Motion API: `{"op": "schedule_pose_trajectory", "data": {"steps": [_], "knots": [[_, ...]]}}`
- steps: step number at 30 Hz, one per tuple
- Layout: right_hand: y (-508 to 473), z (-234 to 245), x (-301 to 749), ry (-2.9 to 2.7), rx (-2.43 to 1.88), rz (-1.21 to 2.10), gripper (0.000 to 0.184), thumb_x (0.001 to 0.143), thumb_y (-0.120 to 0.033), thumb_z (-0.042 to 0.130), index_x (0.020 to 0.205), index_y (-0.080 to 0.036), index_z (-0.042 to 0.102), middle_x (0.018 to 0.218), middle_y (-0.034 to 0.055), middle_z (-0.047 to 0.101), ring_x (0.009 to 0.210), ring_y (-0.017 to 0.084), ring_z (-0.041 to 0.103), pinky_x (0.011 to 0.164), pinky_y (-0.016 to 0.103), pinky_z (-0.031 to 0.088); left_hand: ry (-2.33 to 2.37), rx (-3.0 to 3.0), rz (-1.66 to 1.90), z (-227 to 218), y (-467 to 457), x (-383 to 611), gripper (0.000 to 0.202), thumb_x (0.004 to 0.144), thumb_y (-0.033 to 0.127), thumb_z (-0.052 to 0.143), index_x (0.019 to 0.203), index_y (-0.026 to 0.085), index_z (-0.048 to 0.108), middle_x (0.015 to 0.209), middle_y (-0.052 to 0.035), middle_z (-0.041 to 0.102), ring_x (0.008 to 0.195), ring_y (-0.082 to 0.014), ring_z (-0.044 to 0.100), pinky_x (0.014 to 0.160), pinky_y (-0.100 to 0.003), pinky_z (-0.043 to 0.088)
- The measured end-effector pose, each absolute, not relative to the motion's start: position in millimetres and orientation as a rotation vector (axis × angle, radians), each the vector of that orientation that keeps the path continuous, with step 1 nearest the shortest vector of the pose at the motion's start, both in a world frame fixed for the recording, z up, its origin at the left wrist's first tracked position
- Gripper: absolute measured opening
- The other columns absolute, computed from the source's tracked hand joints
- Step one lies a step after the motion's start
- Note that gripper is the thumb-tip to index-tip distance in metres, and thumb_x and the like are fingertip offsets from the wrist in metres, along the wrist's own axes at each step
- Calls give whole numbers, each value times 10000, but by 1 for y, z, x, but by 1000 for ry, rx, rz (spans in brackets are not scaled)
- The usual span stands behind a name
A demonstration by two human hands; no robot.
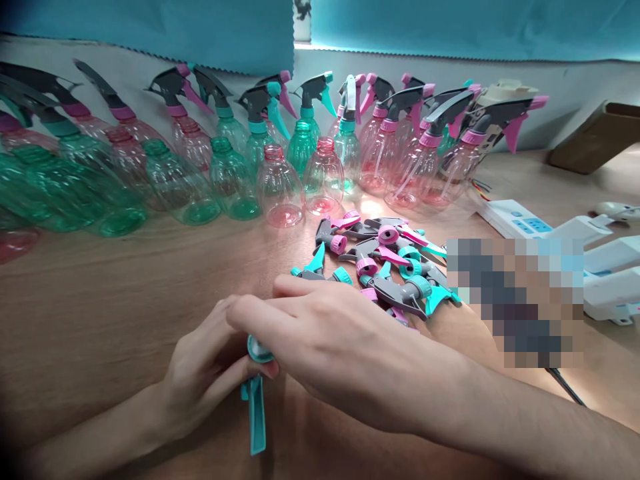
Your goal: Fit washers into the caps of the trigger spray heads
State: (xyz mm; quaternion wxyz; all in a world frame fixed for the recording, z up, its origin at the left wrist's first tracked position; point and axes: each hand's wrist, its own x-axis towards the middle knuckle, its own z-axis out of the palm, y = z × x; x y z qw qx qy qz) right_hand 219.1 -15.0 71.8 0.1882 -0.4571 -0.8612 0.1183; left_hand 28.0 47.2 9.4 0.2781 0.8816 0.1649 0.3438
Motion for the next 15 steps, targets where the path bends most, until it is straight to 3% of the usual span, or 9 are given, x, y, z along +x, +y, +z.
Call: {"op": "schedule_pose_trajectory", "data": {"steps": [6,15], "knots": [[-10,82,226,-2491,-1375,341,48,873,-159,516,899,-198,525,806,-4,581,668,135,542,554,255,351,360,2392,920,1,49,27,220,952,328,482,1115,193,545,985,-66,633,910,-207,589,773,-340,492],[-12,77,222,-2386,-1340,519,92,881,-201,555,971,-208,542,885,-17,626,764,125,581,592,242,394,353,2386,871,8,48,29,179,929,333,526,1023,189,575,882,-45,640,827,-187,593,725,-306,502]]}}
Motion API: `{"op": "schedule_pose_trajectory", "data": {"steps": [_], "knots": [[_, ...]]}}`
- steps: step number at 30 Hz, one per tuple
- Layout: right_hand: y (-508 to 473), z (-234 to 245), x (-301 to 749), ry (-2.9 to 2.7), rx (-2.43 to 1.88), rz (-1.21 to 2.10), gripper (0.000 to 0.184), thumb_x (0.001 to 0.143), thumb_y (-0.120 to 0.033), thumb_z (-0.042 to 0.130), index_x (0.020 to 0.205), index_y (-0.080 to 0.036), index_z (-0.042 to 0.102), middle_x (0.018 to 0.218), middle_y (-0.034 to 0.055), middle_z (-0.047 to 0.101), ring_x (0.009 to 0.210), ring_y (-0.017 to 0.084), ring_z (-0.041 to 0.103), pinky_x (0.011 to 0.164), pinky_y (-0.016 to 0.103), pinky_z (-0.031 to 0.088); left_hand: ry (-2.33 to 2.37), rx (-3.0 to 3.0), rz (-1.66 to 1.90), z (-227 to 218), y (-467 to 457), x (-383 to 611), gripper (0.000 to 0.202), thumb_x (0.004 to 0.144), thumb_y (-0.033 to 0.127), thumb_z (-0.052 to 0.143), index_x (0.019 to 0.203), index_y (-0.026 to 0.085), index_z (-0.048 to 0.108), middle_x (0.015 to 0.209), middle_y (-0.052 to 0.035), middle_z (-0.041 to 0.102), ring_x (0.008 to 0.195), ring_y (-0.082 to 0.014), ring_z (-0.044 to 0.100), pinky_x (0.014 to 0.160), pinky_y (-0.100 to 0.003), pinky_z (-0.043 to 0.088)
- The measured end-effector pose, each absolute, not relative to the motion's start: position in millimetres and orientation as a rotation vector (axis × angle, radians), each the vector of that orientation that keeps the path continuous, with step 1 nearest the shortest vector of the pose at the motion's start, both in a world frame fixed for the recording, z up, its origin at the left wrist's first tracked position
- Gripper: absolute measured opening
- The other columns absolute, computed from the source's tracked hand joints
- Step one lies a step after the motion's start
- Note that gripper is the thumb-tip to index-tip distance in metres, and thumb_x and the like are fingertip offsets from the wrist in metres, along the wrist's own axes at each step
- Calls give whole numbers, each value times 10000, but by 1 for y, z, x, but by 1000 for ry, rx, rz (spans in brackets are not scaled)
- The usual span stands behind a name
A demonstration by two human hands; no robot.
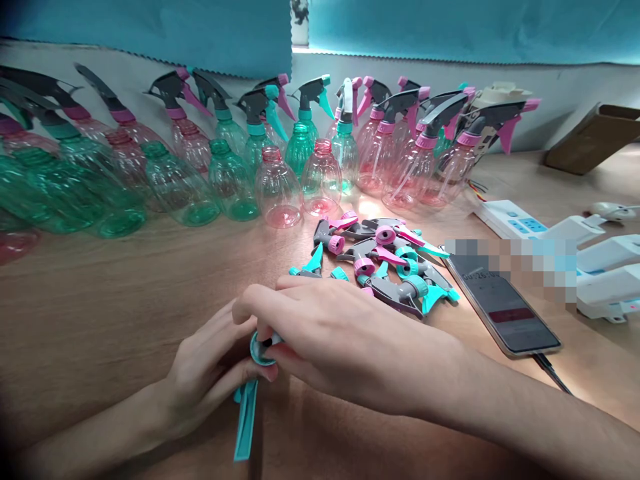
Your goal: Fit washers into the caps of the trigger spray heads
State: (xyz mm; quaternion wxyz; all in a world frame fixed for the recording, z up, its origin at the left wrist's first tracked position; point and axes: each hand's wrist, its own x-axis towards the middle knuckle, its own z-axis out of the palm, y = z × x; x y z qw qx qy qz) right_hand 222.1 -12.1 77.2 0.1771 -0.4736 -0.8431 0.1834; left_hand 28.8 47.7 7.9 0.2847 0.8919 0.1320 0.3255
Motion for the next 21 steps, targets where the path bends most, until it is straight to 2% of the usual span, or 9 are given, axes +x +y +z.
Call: {"op": "schedule_pose_trajectory", "data": {"steps": [4,7,13,21], "knots": [[-10,81,229,-2517,-1320,470,163,878,-137,519,996,-225,590,883,-2,638,745,134,576,602,258,388,318,2338,793,6,49,28,132,890,256,596,1005,192,584,929,-31,624,838,-169,589,711,-262,500],[-7,83,232,-2584,-1261,472,175,874,-95,500,956,-211,600,880,3,640,768,136,564,617,258,376,303,2308,687,5,50,27,44,899,215,574,913,199,611,885,-15,612,803,-157,587,709,-251,494],[-2,77,231,-2673,-1035,360,235,944,-82,367,907,-180,578,808,6,615,738,149,462,664,297,343,252,2229,637,5,53,26,130,929,215,524,840,198,618,877,-9,610,797,-145,578,743,-247,475],[2,75,234,-2522,-1161,527,204,925,-105,441,915,-210,615,834,-2,620,744,120,529,603,236,345,357,2225,608,7,53,27,145,928,269,525,869,202,639,861,-11,633,771,-153,592,705,-253,489]]}}
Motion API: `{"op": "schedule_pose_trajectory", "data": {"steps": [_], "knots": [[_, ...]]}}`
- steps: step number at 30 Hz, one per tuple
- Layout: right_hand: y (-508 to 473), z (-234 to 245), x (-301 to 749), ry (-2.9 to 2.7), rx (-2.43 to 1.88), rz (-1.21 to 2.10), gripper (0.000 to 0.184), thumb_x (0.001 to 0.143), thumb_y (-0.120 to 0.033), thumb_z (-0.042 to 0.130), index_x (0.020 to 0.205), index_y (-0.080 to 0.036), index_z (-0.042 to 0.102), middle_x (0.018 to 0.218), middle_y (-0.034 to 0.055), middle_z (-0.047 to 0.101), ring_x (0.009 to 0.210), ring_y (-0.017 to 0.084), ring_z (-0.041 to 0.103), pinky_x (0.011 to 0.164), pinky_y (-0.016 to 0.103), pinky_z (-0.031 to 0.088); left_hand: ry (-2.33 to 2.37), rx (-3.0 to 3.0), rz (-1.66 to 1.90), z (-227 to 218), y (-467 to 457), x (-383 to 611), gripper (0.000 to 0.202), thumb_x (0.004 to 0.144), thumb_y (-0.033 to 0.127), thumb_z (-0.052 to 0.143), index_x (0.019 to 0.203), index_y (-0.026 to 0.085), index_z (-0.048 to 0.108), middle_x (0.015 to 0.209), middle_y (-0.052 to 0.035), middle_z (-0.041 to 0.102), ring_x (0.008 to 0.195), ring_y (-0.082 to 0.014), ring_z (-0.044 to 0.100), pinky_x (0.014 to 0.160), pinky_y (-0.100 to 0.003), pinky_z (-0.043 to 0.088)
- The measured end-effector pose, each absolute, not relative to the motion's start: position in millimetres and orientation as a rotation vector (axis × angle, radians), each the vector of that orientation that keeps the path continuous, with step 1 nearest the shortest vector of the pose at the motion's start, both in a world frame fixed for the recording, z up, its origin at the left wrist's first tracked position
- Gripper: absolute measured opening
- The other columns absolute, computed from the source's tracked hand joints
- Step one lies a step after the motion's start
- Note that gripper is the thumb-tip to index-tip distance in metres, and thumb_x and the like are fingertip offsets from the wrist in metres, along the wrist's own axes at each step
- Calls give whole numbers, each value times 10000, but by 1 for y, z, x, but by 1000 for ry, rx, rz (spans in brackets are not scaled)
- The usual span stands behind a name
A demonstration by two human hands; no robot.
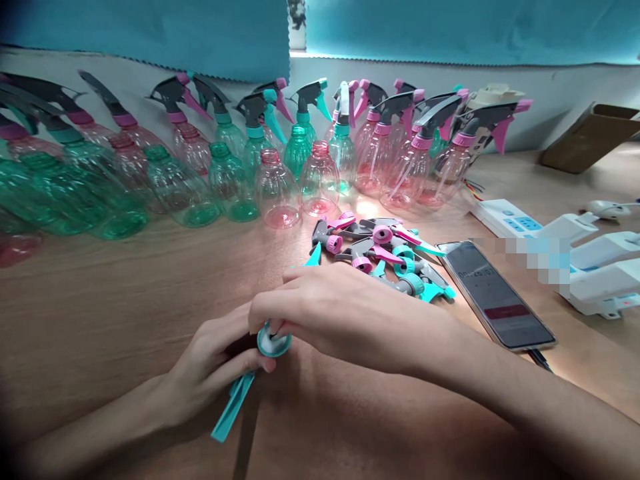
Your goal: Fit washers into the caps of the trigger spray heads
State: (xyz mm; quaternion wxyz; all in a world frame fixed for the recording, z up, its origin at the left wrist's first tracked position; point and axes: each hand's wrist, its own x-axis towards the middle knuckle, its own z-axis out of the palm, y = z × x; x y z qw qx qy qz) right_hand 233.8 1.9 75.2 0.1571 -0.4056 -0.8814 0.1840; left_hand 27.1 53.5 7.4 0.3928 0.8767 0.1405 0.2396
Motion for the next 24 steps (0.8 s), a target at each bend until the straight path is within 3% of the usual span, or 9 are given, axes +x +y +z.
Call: {"op": "schedule_pose_trajectory", "data": {"steps": [4,8,11,18,24], "knots": [[-3,70,229,-2557,-1245,433,171,908,-97,438,966,-196,565,850,12,612,735,136,538,612,255,352,455,2229,708,7,51,30,126,871,312,616,879,187,628,822,-13,637,724,-158,593,646,-258,486],[-9,70,225,-2468,-1301,432,144,920,-158,456,1025,-199,546,887,11,644,768,137,576,619,246,380,565,2307,850,5,47,30,229,785,322,717,928,174,618,792,-10,641,689,-158,587,632,-275,467],[-11,76,227,-2345,-1278,353,125,917,-201,503,1035,-202,543,903,-6,668,770,113,604,616,222,398,606,2415,939,7,46,24,281,796,295,704,1031,192,591,840,-14,653,743,-168,594,708,-311,459],[-11,91,242,-2209,-1278,273,175,865,-204,578,1038,-217,560,866,-31,659,710,93,609,606,228,462,862,2656,982,21,67,-16,296,804,284,679,1083,231,596,933,-26,661,854,-203,595,811,-354,428],[-5,90,251,-2148,-1404,371,263,848,-316,607,1092,-246,537,905,-28,655,705,102,620,586,240,504,1049,2784,1001,28,107,-55,300,807,387,639,1071,246,626,930,-30,662,862,-226,578,770,-335,442]]}}
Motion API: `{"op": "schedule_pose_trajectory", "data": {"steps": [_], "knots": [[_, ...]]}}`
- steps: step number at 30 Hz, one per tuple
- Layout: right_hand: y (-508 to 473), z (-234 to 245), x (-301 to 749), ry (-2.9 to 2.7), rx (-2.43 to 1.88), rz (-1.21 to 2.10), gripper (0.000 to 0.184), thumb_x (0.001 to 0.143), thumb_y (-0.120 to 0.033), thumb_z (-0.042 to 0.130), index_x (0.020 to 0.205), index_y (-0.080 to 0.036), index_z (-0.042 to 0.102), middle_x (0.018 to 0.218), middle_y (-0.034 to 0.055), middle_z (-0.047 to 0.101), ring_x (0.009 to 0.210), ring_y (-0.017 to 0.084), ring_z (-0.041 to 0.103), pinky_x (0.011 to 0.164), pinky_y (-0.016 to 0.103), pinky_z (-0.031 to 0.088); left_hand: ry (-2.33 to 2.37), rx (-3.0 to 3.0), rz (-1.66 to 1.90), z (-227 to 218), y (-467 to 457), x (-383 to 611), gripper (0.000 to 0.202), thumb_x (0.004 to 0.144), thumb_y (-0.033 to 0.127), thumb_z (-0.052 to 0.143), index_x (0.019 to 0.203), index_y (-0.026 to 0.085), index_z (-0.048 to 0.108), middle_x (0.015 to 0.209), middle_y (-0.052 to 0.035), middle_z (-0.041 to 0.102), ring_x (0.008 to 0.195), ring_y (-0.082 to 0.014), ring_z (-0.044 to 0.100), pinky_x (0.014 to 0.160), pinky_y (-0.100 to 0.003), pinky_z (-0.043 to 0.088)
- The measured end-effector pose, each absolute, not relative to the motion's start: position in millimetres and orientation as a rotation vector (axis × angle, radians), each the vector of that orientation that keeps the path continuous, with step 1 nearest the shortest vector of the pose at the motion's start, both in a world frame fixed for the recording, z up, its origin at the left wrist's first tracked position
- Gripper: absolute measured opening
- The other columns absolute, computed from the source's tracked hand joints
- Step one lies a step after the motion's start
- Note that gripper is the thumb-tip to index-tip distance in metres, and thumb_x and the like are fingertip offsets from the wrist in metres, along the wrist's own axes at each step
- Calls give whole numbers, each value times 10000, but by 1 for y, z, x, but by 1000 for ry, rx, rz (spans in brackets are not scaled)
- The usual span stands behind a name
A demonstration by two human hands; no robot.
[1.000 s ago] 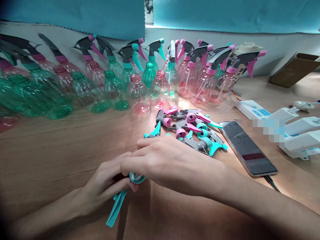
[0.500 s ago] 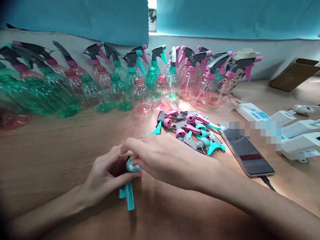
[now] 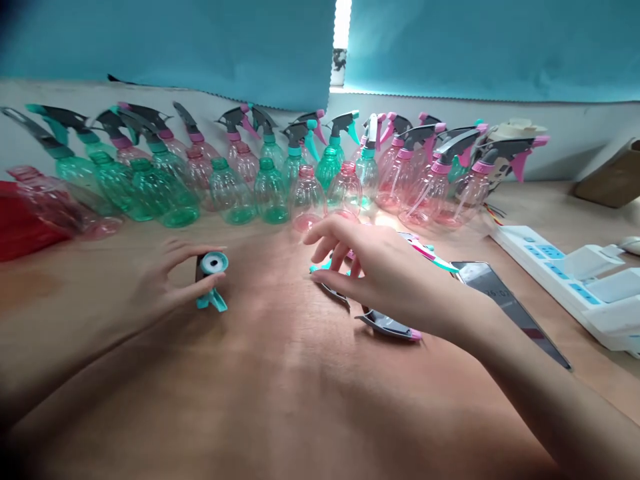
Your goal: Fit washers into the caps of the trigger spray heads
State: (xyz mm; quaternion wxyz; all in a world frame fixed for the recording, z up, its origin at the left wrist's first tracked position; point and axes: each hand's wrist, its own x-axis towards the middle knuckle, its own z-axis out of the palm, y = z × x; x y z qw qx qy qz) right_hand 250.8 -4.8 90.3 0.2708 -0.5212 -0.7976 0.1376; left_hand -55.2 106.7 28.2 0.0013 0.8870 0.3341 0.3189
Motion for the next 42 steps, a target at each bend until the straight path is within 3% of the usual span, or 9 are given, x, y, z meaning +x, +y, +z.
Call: {"op": "schedule_pose_trajectory", "data": {"steps": [4,8,13,20,24,29,34,38,42], "knots": [[-2,88,253,-2213,-1494,464,324,852,-437,571,1121,-262,529,984,1,663,812,152,636,620,285,509,1213,2896,683,34,121,-70,315,836,403,576,1074,207,640,966,-70,666,968,-279,551,857,-418,408],[-1,90,253,-2255,-1598,669,455,822,-543,561,1170,-258,499,1053,35,660,840,187,636,650,318,493,1159,2993,550,29,126,-74,329,818,444,584,1089,269,653,1157,-73,637,1063,-317,528,910,-486,351],[0,96,258,-2246,-1701,895,446,859,-554,493,1196,-262,483,975,34,691,832,209,642,652,321,463,1042,3004,560,29,113,-53,340,855,438,567,1143,262,616,1224,-68,603,1099,-281,531,924,-448,373],[-2,106,273,-2218,-1691,724,354,882,-504,496,1170,-299,498,1116,13,649,916,209,630,740,330,455,743,2837,577,46,69,25,234,921,307,492,1091,213,622,1048,-56,628,988,-213,580,846,-353,479],[-3,109,276,-2256,-1658,690,328,893,-493,478,1128,-270,528,1063,26,658,881,205,620,714,322,442,631,2788,530,34,56,82,268,912,313,527,1148,200,584,1053,-71,605,964,-222,580,821,-365,494],[-5,113,274,-2300,-1666,596,348,895,-540,448,1048,-248,561,965,9,652,814,177,587,651,300,421,711,2723,650,14,64,129,291,838,291,618,1103,175,592,1062,-86,583,973,-260,547,792,-397,498],[-1,110,274,-2340,-1690,564,308,903,-524,446,973,-251,568,828,-26,618,690,133,538,563,268,385,673,2696,757,8,71,119,205,786,213,646,985,191,603,1016,-55,577,940,-234,555,777,-362,503],[7,104,276,-2327,-1667,412,195,862,-410,565,834,-217,565,752,-34,601,651,109,516,533,242,351,727,2636,992,3,60,85,226,834,166,570,1059,155,545,1038,-91,557,975,-235,537,821,-382,483],[8,99,271,-2348,-1588,407,141,827,-326,610,783,-211,541,693,-49,579,604,91,492,498,221,322,584,2596,1212,2,49,57,254,840,144,595,1080,192,528,974,-48,642,901,-198,540,781,-330,474]]}}
